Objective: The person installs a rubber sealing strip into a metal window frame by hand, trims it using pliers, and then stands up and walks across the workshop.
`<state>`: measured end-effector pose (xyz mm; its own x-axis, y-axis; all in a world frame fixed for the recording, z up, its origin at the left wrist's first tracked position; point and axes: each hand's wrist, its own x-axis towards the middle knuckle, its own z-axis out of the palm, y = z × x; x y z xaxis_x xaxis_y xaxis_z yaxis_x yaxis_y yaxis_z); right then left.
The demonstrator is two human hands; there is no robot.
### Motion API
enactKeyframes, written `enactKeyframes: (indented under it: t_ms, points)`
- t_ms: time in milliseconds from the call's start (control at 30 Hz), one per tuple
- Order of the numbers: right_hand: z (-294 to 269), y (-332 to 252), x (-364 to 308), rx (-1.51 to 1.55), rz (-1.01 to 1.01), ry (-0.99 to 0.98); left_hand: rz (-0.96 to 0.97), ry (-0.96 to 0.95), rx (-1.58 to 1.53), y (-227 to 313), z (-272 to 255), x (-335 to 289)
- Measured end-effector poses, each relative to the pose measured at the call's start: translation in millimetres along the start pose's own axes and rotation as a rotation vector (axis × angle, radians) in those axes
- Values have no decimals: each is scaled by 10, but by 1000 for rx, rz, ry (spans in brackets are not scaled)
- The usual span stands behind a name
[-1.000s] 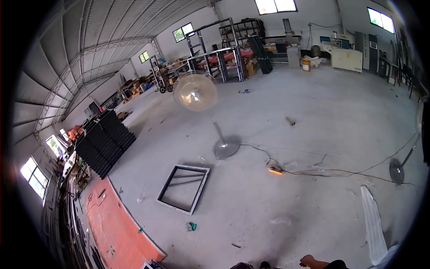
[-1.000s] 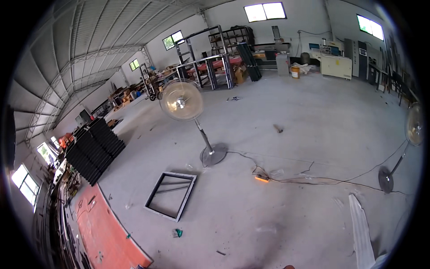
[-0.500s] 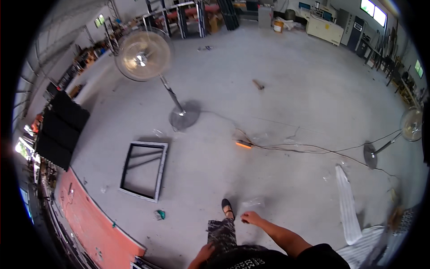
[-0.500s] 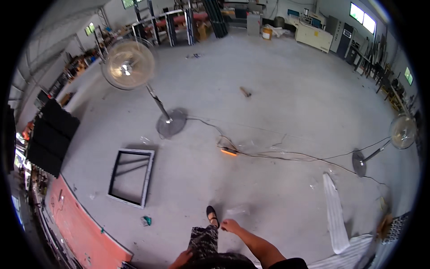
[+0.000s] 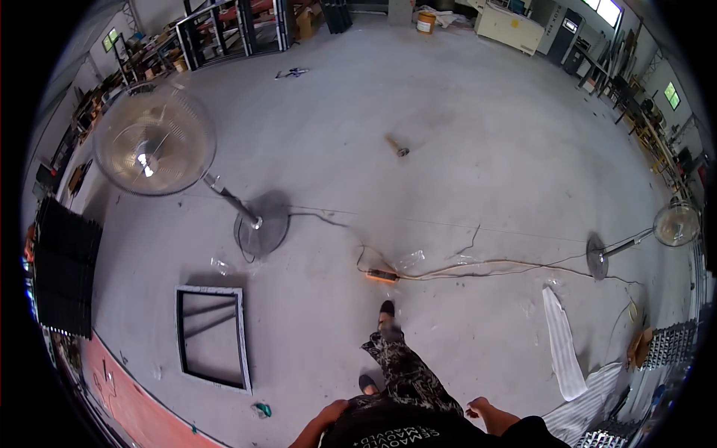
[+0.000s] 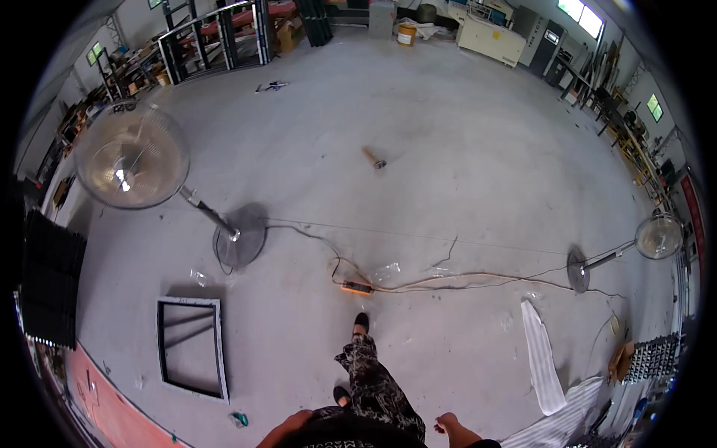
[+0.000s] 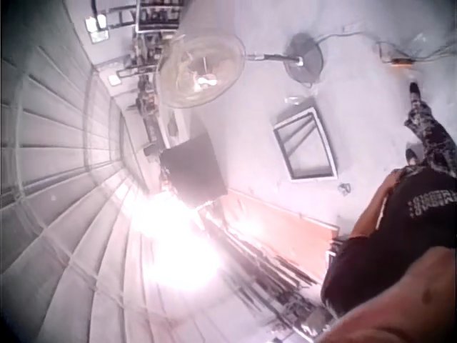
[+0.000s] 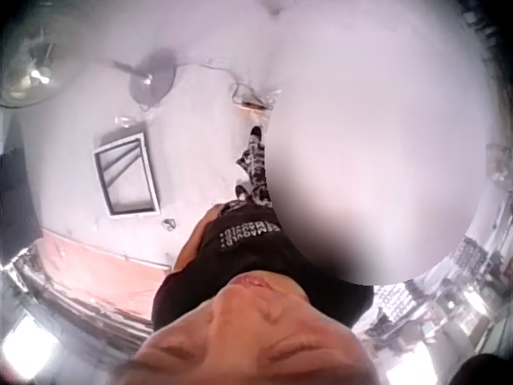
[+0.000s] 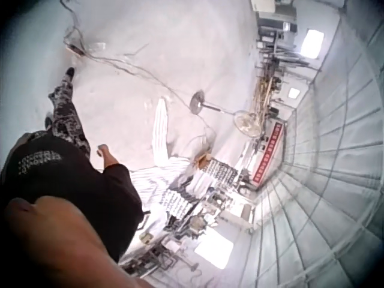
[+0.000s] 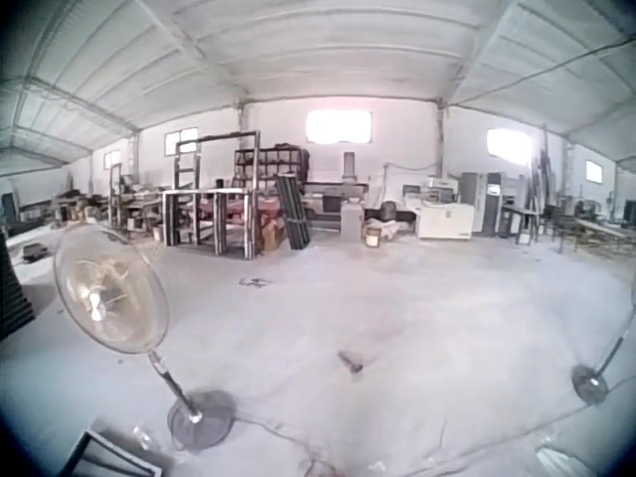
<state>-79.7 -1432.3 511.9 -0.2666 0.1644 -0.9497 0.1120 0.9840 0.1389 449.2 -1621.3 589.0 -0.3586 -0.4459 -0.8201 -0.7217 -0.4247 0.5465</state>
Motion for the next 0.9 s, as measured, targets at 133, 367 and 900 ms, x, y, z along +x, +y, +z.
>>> enactKeyframes:
  t_ms: [133, 367, 900]
  points:
    - [-23, -1493, 109, -170, -10, -80, 55, 114, 14, 419, -965, 847]
    - [254, -6508, -1050, -805, -1016, 275, -113, 571, -40, 2712, -2935, 1405]
    - [660, -11064, -1639, -964, -606, 43, 51, 238, -57, 4828, -7767, 4635]
